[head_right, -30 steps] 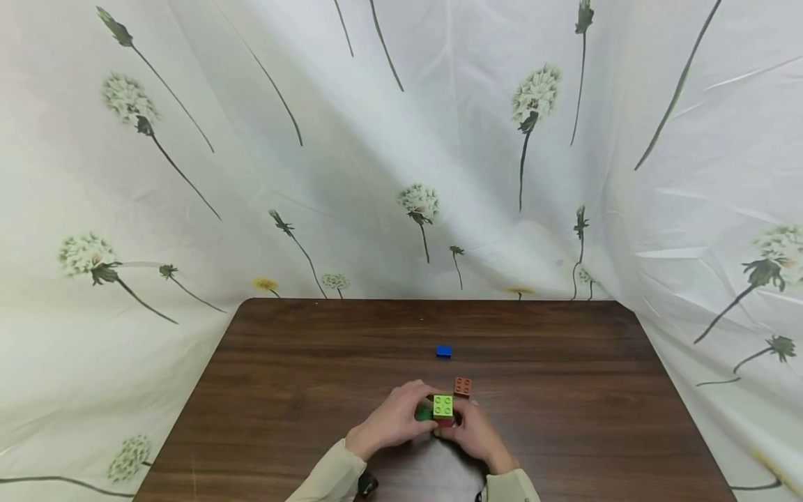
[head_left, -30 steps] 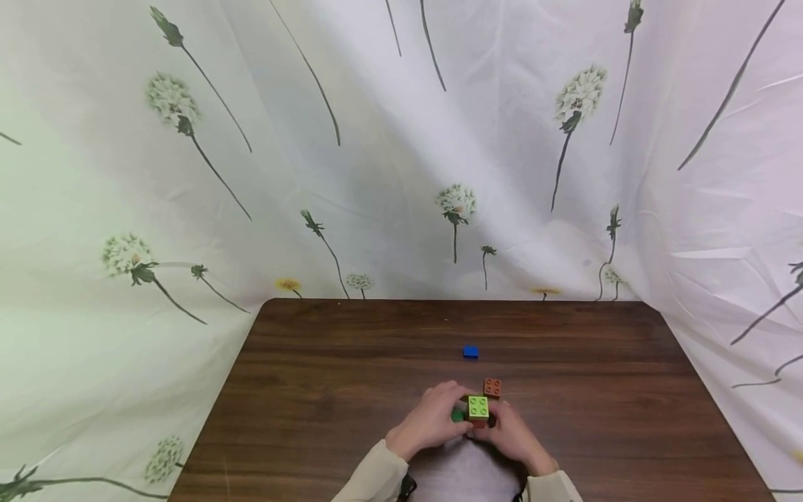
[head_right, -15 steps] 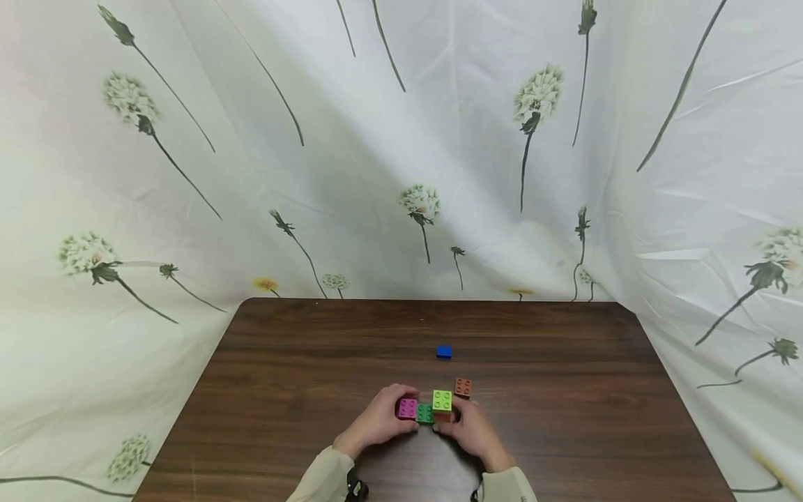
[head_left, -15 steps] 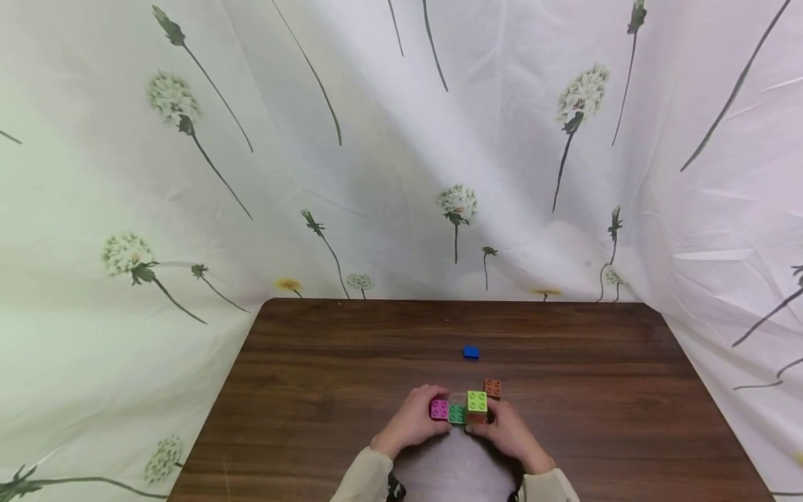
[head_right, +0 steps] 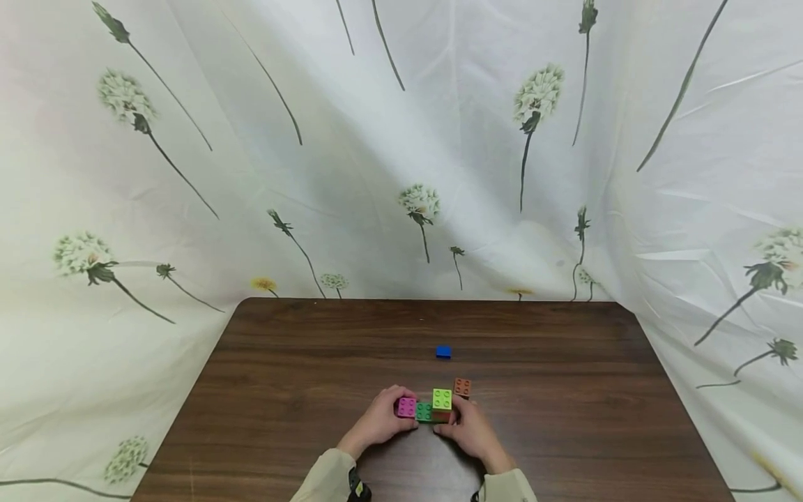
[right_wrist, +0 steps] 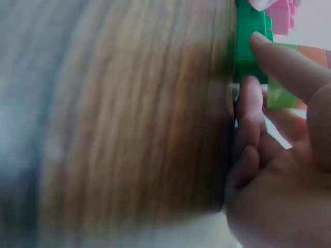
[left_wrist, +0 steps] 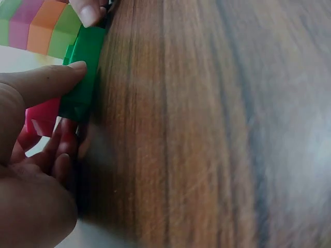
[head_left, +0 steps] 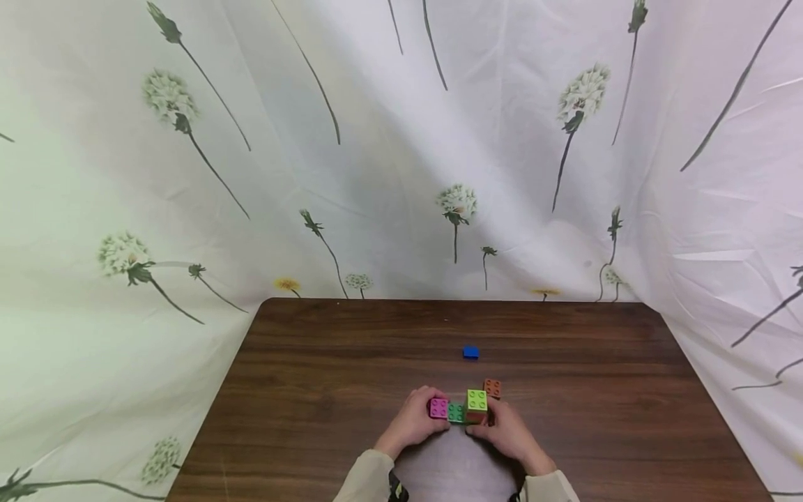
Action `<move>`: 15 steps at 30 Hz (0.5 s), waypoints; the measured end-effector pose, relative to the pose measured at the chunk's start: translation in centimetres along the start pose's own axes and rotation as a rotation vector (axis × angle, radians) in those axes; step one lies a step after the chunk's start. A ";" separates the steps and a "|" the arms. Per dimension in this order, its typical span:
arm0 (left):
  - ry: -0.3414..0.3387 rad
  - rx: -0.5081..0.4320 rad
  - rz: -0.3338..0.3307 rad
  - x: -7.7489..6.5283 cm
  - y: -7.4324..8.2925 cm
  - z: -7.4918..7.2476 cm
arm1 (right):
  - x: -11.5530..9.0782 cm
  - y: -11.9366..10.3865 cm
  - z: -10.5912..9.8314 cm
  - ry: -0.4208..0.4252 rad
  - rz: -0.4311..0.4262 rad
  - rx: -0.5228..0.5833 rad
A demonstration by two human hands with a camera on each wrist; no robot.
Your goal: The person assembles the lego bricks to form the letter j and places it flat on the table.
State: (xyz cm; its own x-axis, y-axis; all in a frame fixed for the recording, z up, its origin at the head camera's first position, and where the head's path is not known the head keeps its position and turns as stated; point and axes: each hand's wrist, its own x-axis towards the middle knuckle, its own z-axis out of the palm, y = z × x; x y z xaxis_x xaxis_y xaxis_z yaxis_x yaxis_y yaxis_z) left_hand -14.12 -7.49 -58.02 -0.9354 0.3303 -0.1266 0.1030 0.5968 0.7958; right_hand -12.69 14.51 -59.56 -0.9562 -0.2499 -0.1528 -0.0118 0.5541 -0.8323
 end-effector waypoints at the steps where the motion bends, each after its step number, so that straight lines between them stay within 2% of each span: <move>1: 0.000 -0.010 -0.006 0.0 -0.1 0.0 | -0.1 0.2 0.0 -0.004 -0.012 0.013; 5: 0.004 -0.036 -0.016 0.3 -0.6 0.2 | -0.4 0.7 -0.1 0.003 -0.037 0.060; 10: 0.010 -0.038 -0.002 0.5 -0.8 0.2 | -0.5 0.8 -0.2 0.048 -0.008 0.077; 15: 0.002 -0.042 0.001 0.5 -0.8 0.1 | -0.7 1.1 -0.6 0.054 -0.023 0.120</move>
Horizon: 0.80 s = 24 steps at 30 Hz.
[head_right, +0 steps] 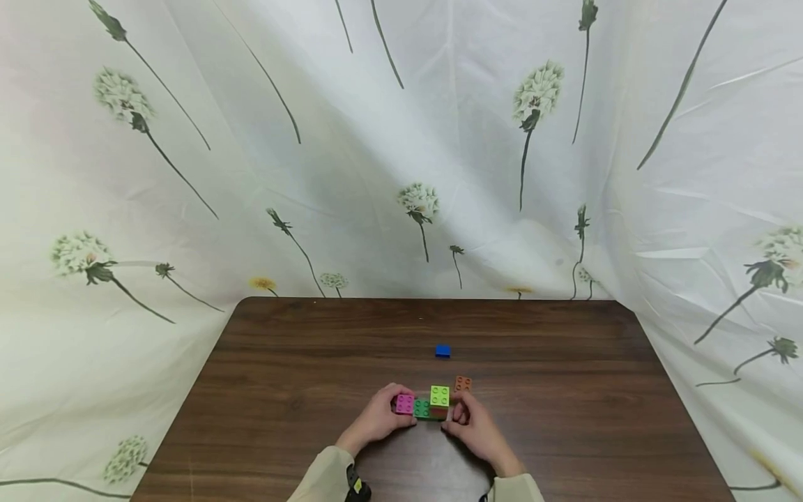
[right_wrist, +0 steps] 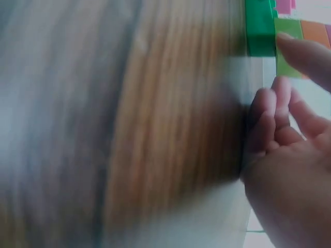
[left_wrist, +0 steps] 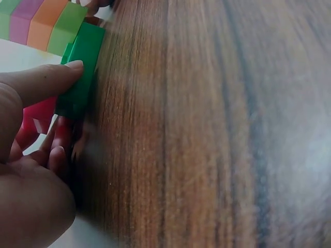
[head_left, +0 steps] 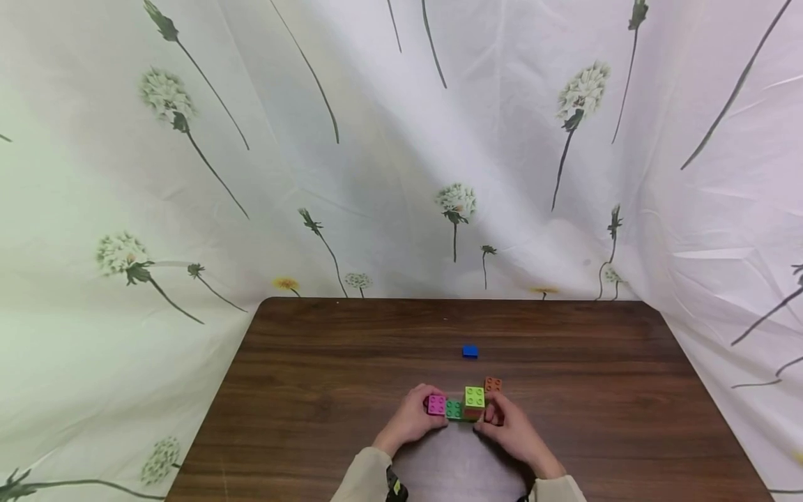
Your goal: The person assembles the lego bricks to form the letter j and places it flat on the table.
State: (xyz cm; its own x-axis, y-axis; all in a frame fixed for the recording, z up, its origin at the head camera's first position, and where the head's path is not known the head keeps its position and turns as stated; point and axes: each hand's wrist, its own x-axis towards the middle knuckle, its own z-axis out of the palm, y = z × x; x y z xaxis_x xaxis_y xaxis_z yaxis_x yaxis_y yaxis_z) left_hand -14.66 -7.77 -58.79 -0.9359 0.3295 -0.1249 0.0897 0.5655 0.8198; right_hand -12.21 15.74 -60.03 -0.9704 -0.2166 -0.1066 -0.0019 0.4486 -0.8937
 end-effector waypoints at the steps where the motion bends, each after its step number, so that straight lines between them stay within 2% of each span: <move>1: -0.002 0.000 -0.002 0.0 0.0 0.0 | -0.1 0.0 -0.1 0.001 0.000 0.008; 5: -0.008 0.000 -0.010 0.1 -0.1 -0.1 | -0.3 -0.1 -0.8 0.051 0.022 0.040; 11: -0.003 0.000 -0.025 0.2 -0.3 -0.1 | 0.4 -0.4 -1.7 0.243 -0.001 0.112; 14: -0.003 0.006 -0.027 0.3 -0.4 -0.2 | 1.0 -0.4 -2.0 0.304 -0.018 0.086; 17: -0.004 0.004 -0.025 0.3 -0.4 -0.3 | 1.5 -0.1 -2.1 0.284 -0.019 -0.002; 20: -0.007 0.000 -0.019 0.2 -0.4 -0.4 | 2.0 0.4 -1.9 0.228 -0.040 -0.098; 24: -0.022 -0.010 -0.022 0.1 -0.3 -0.6 | 2.3 0.5 -1.6 0.202 -0.071 -0.151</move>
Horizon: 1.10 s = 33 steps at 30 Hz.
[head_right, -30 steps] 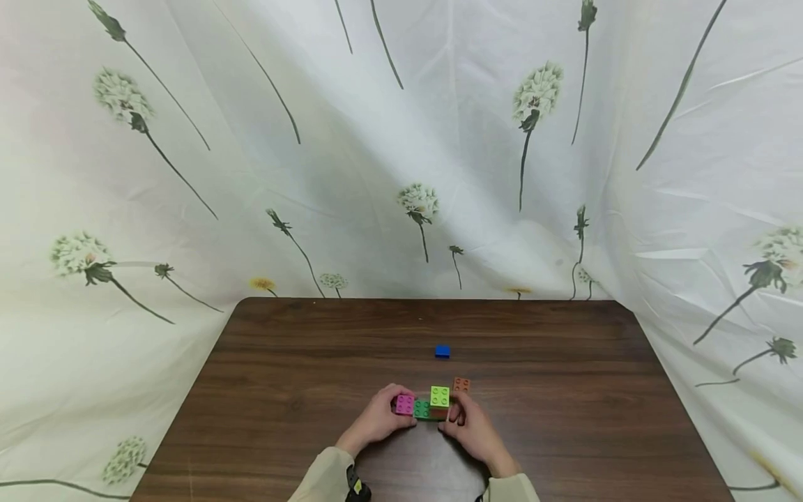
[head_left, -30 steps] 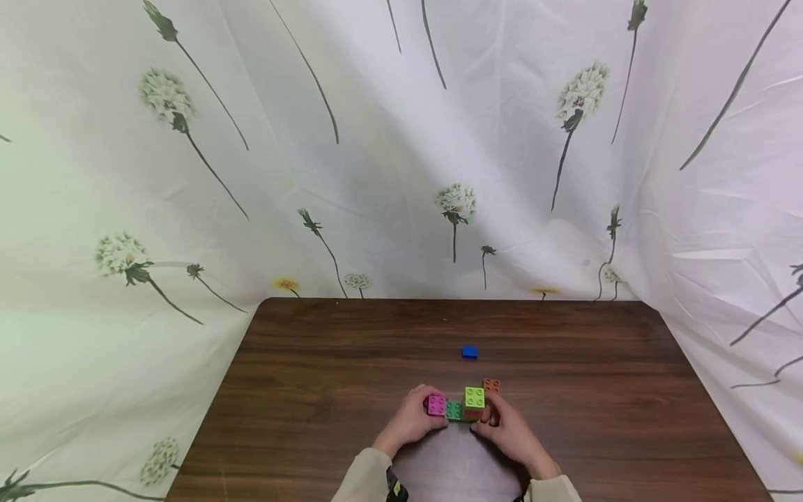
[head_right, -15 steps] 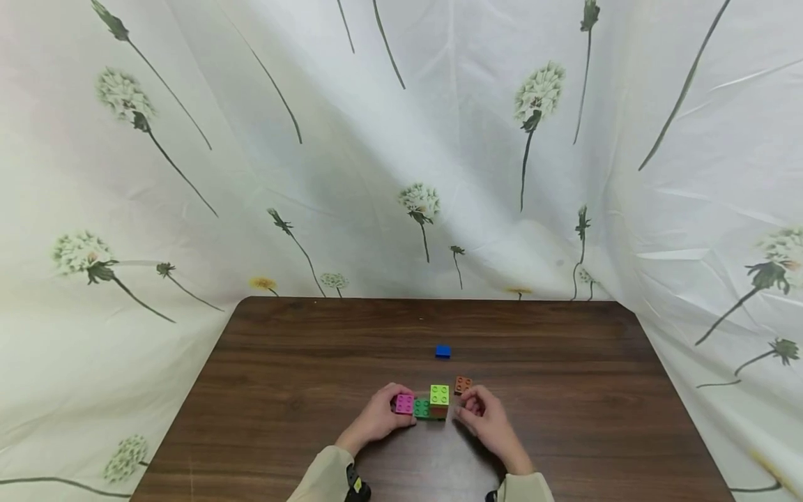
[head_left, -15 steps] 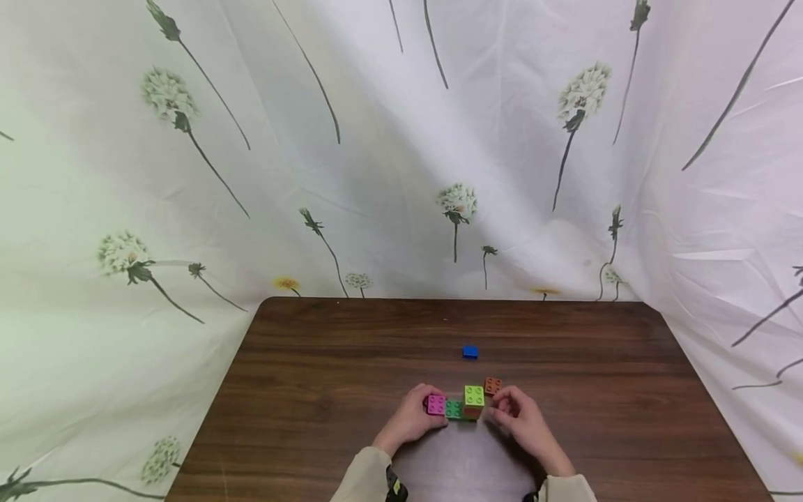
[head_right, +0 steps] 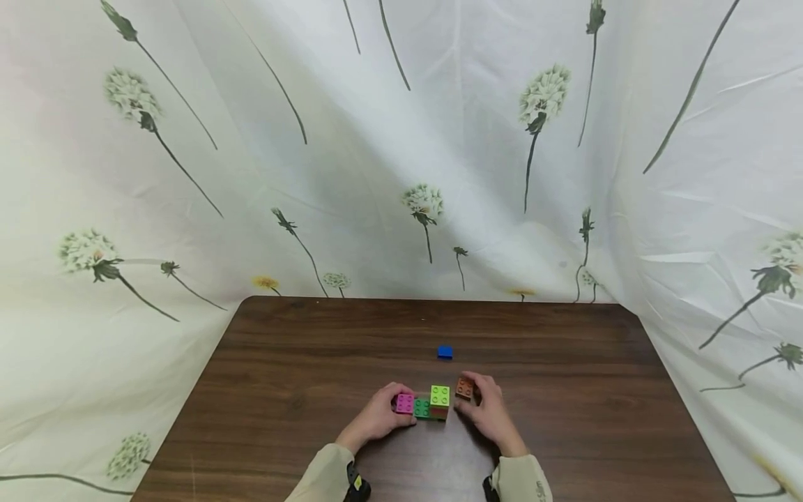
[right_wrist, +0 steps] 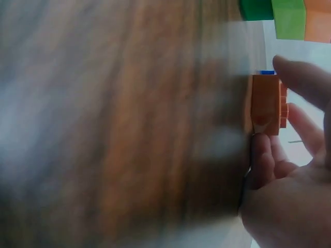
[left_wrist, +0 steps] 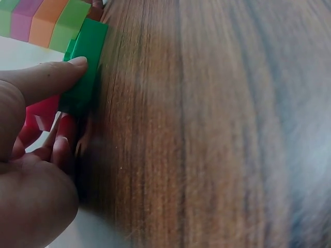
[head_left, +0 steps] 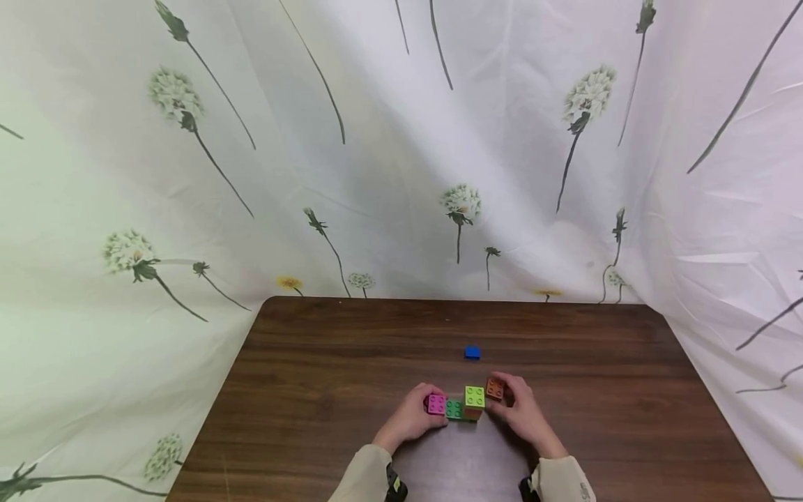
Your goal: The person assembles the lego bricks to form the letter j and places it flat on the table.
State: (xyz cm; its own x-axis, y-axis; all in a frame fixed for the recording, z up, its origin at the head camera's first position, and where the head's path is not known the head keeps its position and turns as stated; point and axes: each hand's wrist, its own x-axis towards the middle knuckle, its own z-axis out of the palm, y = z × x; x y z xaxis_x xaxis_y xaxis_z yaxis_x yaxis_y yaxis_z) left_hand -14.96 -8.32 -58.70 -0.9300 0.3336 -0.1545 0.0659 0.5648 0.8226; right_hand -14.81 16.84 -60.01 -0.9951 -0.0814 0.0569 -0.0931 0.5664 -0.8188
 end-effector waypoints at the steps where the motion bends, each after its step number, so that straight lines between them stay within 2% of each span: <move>1: -0.004 -0.001 -0.001 0.0 0.0 0.0 | 0.0 0.0 0.0 0.001 0.003 -0.008; 10: -0.001 0.005 -0.002 0.0 0.1 0.0 | 0.0 -0.3 0.2 -0.010 0.071 -0.064; 19: -0.024 0.002 -0.051 -0.1 0.2 -0.1 | -0.1 -0.2 0.2 -0.018 0.082 -0.089; 27: -0.020 0.005 -0.045 -0.2 0.3 0.0 | 0.0 0.0 0.0 -0.045 0.100 -0.061; 33: -0.014 0.009 -0.031 -0.1 0.3 0.0 | 0.2 0.0 -0.1 -0.051 0.154 0.036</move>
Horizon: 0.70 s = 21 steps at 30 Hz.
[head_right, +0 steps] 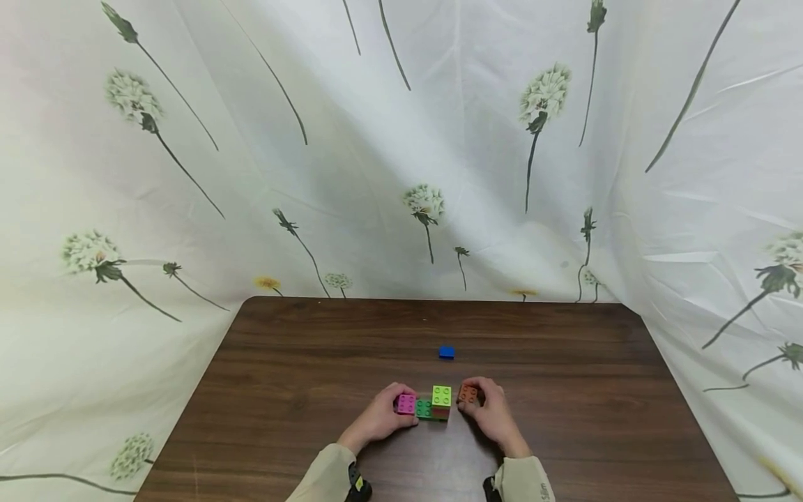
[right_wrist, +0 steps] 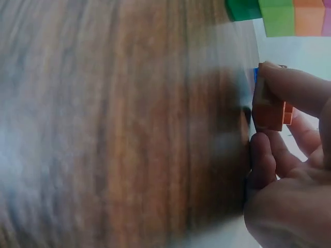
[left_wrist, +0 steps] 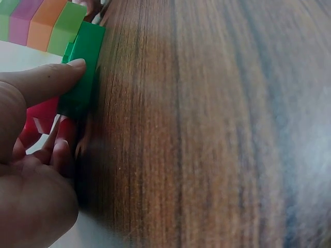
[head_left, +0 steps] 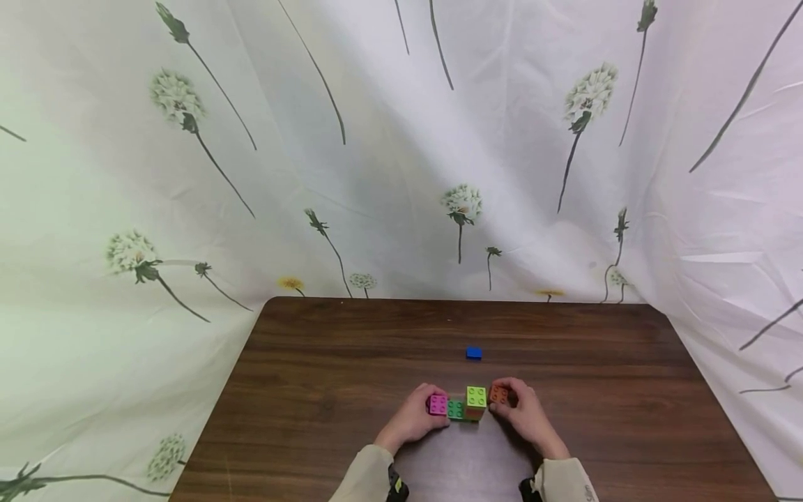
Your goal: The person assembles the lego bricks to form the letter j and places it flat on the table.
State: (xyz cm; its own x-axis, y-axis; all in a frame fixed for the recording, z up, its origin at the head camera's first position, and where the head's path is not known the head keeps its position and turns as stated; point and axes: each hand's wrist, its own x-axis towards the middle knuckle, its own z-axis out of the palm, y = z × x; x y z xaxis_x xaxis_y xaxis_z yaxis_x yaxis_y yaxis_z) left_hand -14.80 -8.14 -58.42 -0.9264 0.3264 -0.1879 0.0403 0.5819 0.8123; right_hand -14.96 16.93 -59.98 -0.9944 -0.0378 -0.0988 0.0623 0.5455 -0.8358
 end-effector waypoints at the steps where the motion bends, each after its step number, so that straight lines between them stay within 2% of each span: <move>1: 0.000 0.000 0.000 0.0 0.0 0.0 | 0.0 0.0 0.0 -0.002 0.011 0.018; 14: 0.001 0.002 0.000 0.0 -0.1 0.1 | -0.6 -0.2 -0.5 0.042 0.097 0.203; 21: -0.005 -0.012 -0.007 0.0 0.0 0.0 | -1.1 -1.0 -0.5 0.073 0.055 0.269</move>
State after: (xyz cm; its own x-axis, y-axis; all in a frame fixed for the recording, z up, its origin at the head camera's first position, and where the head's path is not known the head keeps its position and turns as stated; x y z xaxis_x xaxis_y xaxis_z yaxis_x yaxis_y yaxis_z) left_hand -14.81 -8.14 -58.43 -0.9246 0.3261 -0.1969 0.0289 0.5755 0.8173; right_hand -13.93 16.87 -58.76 -0.9919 0.0516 -0.1163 0.1265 0.3032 -0.9445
